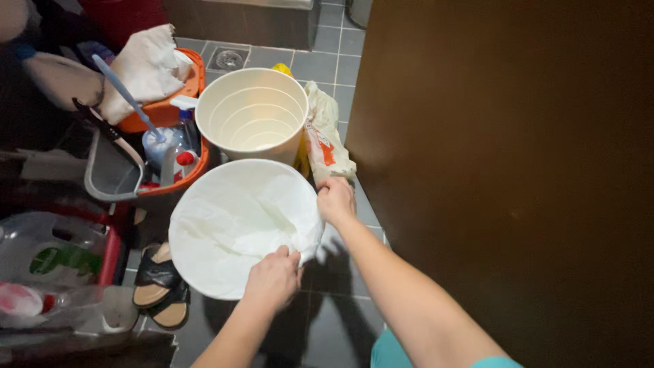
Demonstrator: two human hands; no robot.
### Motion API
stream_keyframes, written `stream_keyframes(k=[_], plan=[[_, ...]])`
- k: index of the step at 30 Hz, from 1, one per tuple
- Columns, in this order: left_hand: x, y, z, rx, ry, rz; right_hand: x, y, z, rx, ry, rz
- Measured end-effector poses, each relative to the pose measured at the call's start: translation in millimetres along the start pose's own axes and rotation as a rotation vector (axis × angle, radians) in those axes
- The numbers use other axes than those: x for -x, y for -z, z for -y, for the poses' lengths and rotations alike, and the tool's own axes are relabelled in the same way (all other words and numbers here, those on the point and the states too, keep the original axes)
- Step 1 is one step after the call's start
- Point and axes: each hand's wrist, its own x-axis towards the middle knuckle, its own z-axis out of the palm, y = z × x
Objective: The person lines two white buckets with plastic bags, adjusting the bags to fit inside. They then place a yellow plastic bag into a red bucket and pour liquid from a blue bottle into a white basin in the bathtub.
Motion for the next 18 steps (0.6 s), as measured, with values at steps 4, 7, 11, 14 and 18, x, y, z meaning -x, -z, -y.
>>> stream_keyframes(k=[4, 7, 11, 14, 18], plan=[[-14, -4, -3, 0.066, -0.024, -0.059, -26, 2, -3, 0.322, 0.036, 0.328], [-26, -13, -1, 0.051, -0.004, -0.056, -40, -6, -14, 0.424, 0.081, 0.364], [-40, -21, 1, 0.034, 0.003, -0.060, -61, -18, -31, 0.604, 0.139, 0.430], [-40, -23, 2, 0.038, 0.007, -0.047, -68, -37, -49, 0.794, 0.157, 0.490], [-42, -19, 0, 0.055, 0.019, -0.040, -86, -66, -86, 0.735, 0.204, 0.382]])
